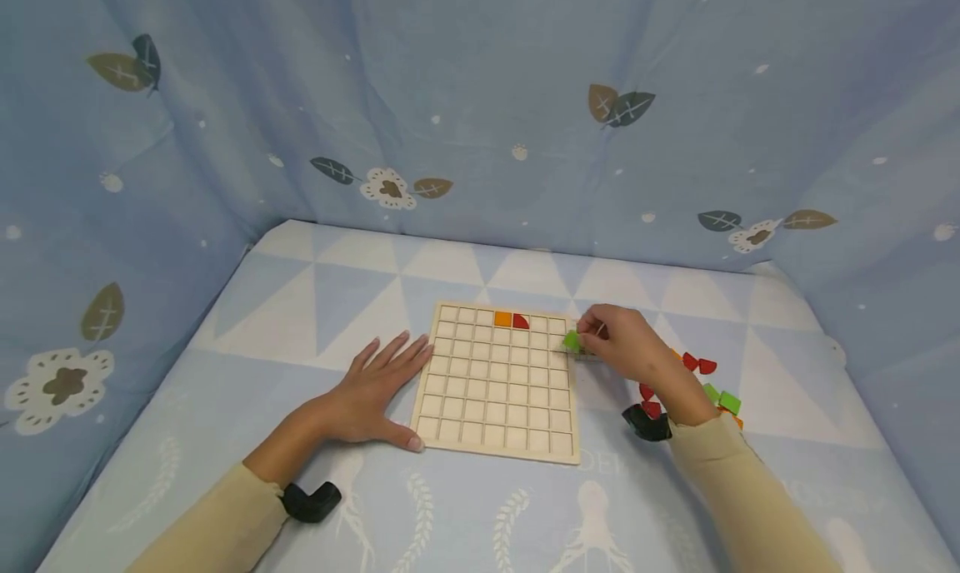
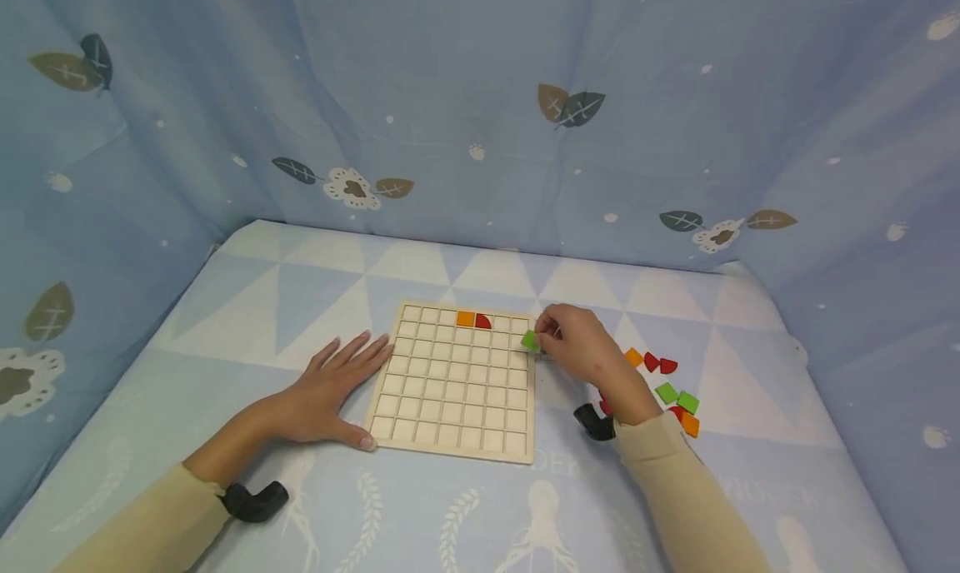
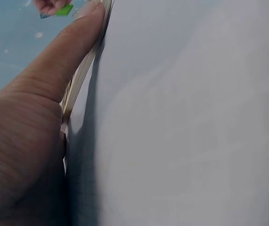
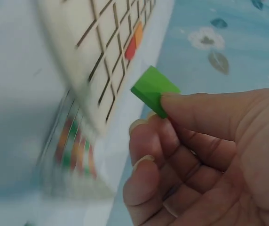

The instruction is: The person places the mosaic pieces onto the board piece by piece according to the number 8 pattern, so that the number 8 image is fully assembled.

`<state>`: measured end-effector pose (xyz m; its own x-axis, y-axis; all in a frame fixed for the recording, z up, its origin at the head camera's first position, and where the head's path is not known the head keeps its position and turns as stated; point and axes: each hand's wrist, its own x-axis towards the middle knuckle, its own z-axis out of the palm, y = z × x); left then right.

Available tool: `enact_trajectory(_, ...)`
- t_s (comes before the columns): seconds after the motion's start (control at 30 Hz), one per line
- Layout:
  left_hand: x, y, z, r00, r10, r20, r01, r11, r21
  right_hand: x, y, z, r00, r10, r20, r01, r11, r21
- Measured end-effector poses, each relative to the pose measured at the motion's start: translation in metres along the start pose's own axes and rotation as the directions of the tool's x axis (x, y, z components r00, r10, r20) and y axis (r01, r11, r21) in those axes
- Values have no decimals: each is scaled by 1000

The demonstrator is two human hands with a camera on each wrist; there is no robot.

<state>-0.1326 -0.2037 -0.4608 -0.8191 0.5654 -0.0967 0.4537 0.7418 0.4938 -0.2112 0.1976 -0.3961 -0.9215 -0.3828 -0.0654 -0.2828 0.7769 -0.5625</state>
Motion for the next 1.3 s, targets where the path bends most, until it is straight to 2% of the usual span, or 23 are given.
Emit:
enact_trajectory(0.23, 2, 2, 0, 1000, 1, 1, -1, 1000, 4, 41, -20, 23, 993, -107, 53, 107, 994, 7)
enact_trajectory(0.43, 1, 1, 0, 1000, 12, -8, -12, 1000, -1, 56, -27, 38, 984, -154, 87, 155, 988, -10)
enact_trajectory(0.67, 0, 2, -2, 1000, 8, -5, -8, 1000, -5, 57, -31, 44, 986, -137, 94, 140, 990, -32)
enact_trajectory(1.07, -2, 0, 2, 1000, 10, -20, -10, 1000, -4, 53, -25, 57, 985, -172, 22, 172, 985, -12)
enact_trajectory(1.3, 0, -2, 2, 1000, 16, -26, -15, 1000, 6, 45, -23, 58, 993, -115, -7, 116, 993, 33)
